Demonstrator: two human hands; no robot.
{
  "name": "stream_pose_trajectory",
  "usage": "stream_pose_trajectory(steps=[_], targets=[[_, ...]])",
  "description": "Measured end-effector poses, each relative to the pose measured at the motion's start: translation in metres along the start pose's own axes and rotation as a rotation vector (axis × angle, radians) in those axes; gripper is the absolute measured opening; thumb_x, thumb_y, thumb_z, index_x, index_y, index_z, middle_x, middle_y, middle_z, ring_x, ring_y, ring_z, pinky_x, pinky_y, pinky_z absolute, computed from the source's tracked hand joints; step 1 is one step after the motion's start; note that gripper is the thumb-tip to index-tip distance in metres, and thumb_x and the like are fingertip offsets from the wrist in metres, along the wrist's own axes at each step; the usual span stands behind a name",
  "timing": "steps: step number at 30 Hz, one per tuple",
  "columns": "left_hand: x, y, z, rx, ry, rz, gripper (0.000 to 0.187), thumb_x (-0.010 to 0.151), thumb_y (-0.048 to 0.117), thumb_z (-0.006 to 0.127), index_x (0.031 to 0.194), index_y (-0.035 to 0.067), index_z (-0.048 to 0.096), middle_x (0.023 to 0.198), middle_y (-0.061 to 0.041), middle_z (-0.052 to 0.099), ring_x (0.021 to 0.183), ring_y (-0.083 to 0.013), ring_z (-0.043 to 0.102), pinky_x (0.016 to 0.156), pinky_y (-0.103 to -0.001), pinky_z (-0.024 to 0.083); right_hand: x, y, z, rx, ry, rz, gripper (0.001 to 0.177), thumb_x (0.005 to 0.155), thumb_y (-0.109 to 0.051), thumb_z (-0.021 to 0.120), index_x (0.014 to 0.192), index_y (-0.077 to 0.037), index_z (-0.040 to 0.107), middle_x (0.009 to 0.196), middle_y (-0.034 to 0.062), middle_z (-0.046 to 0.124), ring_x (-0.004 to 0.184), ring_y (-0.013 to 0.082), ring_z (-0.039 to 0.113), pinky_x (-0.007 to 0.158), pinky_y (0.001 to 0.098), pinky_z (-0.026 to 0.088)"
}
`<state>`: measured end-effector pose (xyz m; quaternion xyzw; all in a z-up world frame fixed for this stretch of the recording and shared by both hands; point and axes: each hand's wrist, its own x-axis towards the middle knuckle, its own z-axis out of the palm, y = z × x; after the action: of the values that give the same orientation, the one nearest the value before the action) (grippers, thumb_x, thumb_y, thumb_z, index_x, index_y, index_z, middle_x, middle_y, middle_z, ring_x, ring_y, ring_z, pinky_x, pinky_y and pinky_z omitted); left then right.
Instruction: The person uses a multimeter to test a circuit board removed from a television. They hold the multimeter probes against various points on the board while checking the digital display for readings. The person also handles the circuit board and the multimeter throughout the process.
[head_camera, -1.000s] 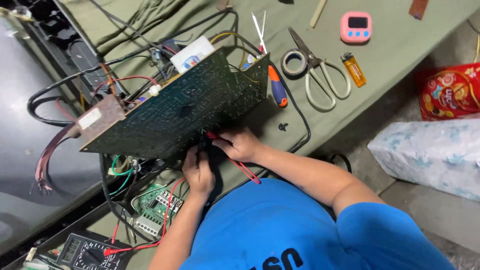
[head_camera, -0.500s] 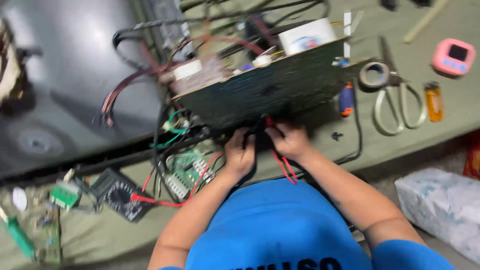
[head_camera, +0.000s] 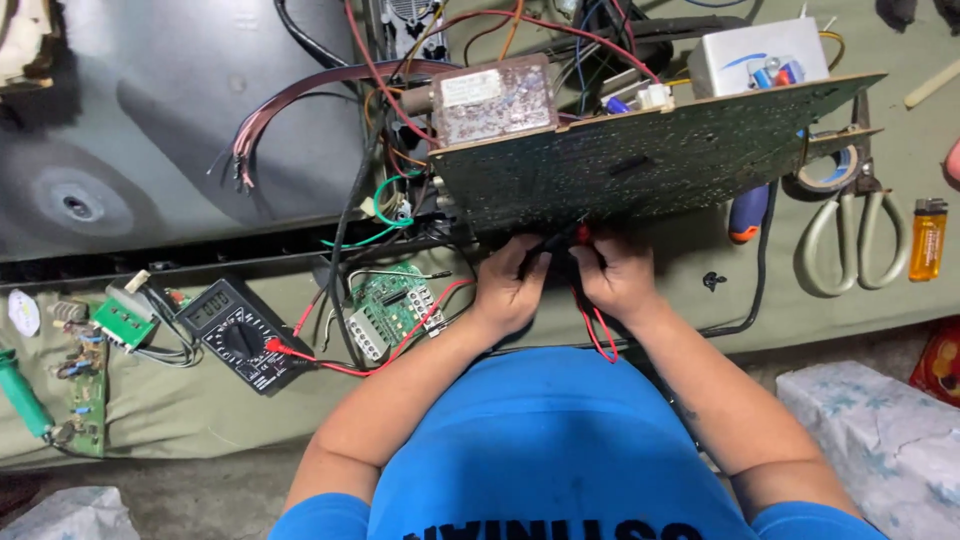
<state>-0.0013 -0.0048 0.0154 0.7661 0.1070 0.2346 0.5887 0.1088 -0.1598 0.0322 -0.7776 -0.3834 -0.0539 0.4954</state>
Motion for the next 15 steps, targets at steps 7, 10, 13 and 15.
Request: stream_pose_trajectory(steps=[7,10,13,15], targets=[[0.002,0.005,-0.004,0.021,-0.016,-0.019,0.018,0.101,0.020,0.062,0.108,0.006,0.071,0.083,-0.021,0.071,0.086,-0.0445,0.072,0.069,-0.046,0.059,-0.019,0.022,0.006,0.060,0.029,0.019,0.019,0.098,-0.012,0.070,0.082,-0.003,0.073,0.069,0.0124,0.064,0.067,0.0370,0.069,0.065,0.0411,0.057],[0.002,0.003,-0.005,0.046,-0.027,-0.016,0.017,0.101,0.020,0.062,0.108,0.008,0.072,0.081,-0.020,0.070,0.084,-0.0437,0.072,0.068,-0.046,0.059,-0.015,0.015,0.005,0.045,0.022,0.020,0.016,0.097,-0.012,0.071,0.084,-0.003,0.073,0.071,0.0146,0.066,0.069,0.0391,0.070,0.065,0.0427,0.057],[-0.002,-0.009,-0.003,0.050,-0.038,-0.008,0.015,0.100,0.017,0.063,0.108,0.008,0.072,0.080,-0.019,0.070,0.082,-0.0424,0.073,0.067,-0.045,0.058,-0.016,0.019,0.008,0.038,0.022,0.026,0.012,0.096,-0.013,0.071,0.087,-0.005,0.074,0.074,0.0128,0.068,0.072,0.0382,0.071,0.066,0.0428,0.059],[-0.002,-0.011,-0.003,0.046,-0.054,0.000,0.015,0.099,0.017,0.064,0.108,0.007,0.071,0.080,-0.020,0.070,0.082,-0.0428,0.073,0.066,-0.047,0.057,-0.019,0.022,0.010,0.019,0.031,0.018,0.011,0.095,-0.012,0.071,0.087,-0.007,0.075,0.074,0.0105,0.069,0.072,0.0369,0.072,0.067,0.0427,0.060]])
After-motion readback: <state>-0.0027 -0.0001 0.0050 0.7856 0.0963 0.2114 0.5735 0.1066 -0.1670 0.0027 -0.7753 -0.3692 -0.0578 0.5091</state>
